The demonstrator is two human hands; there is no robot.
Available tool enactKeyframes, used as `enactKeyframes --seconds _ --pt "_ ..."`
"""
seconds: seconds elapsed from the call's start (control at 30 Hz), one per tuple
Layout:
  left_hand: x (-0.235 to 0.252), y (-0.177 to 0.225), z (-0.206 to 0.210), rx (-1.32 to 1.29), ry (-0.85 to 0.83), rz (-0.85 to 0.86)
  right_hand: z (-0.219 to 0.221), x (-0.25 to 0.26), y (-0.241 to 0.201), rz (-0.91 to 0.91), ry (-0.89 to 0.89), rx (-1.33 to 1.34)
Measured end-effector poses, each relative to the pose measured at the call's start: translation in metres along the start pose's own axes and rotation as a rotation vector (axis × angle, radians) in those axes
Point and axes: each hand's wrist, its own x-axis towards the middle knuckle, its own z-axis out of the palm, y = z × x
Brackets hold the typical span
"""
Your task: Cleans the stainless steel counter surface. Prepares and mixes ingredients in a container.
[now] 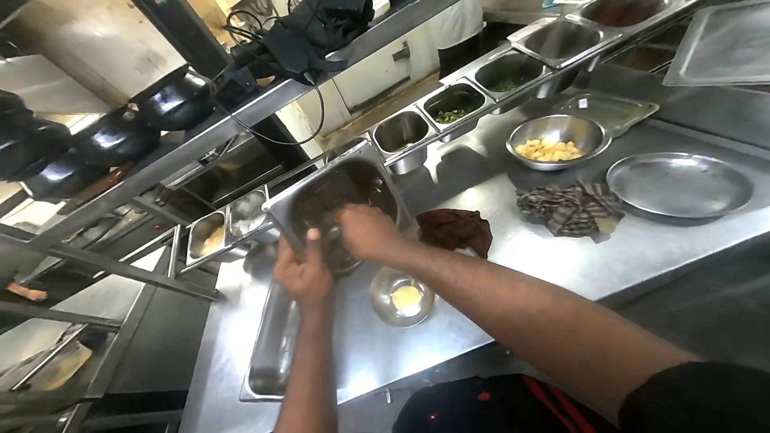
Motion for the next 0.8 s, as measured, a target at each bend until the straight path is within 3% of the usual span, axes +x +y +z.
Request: enactKeyframes --seconds 0.17,0.43,0.67,0.8 --pt "0.002 -0.006 -0.008 0.009 -0.001 -0.018 -0.012 0.007 0.012 -0.077 -0.069 0.169" --pt "0.005 -0.012 -0.004 0.13 0.018 0.135 -0.004 0.002 0.013 0.118 0.082 -0.196" --pt "0.007 -0.012 -0.001 0.124 -0.006 0.173 0.005 -0.001 0.013 -0.042 -0.022 -0.285" --pt "0.004 -0.013 0.0 0.168 -0.002 0.217 -0.004 -0.008 0.007 0.037 0.056 -0.324"
